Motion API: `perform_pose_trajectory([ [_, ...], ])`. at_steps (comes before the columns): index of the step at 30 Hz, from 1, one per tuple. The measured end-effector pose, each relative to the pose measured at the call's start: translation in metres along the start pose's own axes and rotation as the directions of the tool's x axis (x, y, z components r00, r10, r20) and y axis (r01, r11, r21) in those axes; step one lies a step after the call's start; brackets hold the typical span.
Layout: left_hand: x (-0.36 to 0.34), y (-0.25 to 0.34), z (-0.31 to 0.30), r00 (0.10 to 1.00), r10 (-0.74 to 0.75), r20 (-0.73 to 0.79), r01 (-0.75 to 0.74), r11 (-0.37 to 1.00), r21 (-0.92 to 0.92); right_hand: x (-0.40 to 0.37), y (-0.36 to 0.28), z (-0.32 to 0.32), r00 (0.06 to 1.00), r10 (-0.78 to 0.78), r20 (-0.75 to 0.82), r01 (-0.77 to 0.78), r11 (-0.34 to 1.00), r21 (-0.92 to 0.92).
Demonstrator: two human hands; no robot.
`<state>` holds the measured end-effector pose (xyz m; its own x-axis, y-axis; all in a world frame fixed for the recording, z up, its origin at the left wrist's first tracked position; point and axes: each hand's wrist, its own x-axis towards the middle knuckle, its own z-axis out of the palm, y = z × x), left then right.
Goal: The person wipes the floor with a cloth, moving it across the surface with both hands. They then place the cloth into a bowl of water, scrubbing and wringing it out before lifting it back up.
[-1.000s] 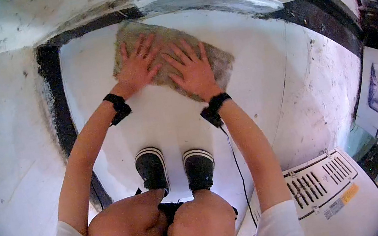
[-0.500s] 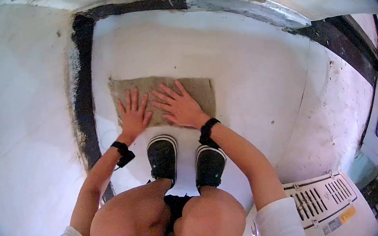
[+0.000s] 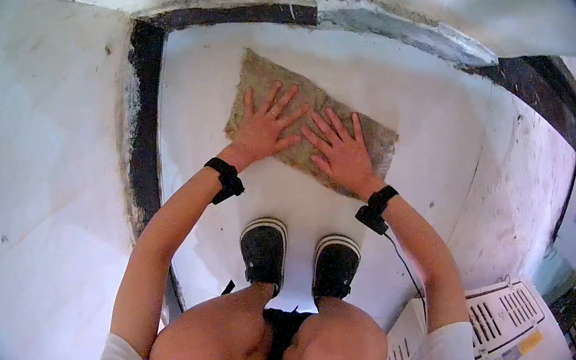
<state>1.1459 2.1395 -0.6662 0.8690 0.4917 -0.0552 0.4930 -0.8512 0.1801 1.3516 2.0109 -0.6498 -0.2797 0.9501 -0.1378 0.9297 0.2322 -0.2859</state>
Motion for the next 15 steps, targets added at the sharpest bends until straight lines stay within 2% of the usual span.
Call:
perform_pose_trajectory([
  [3,0.012,-0.034,-0.001,0.997,-0.083,0.004,0.083,0.996,0.014,0.045,0.014,-0.007,0.998,-0.048,-0.027,0.048,0.999,-0.018],
  [6,0.014,-0.081,-0.004,0.972,-0.223,-0.079,0.223,0.975,-0.003,0.111,0.017,-0.009,0.992,-0.112,-0.063,0.105,0.989,-0.108],
  [8,0.001,-0.11,-0.008,0.919,-0.387,-0.083,0.391,0.919,0.054,0.162,0.007,-0.005,0.98,-0.172,-0.101,0.159,0.979,-0.131],
  [10,-0.018,-0.128,-0.011,0.846,-0.517,-0.129,0.528,0.845,0.078,0.21,-0.015,0.004,0.957,-0.25,-0.145,0.243,0.968,-0.065],
  [12,-0.049,-0.138,-0.002,0.757,-0.626,-0.187,0.646,0.76,0.074,0.231,-0.032,0.009,0.929,-0.339,-0.145,0.336,0.941,-0.048],
  [15,-0.094,-0.108,-0.001,0.697,-0.7,-0.156,0.711,0.703,0.023,0.231,-0.052,0.011,0.871,-0.482,-0.09,0.48,0.876,-0.049],
])
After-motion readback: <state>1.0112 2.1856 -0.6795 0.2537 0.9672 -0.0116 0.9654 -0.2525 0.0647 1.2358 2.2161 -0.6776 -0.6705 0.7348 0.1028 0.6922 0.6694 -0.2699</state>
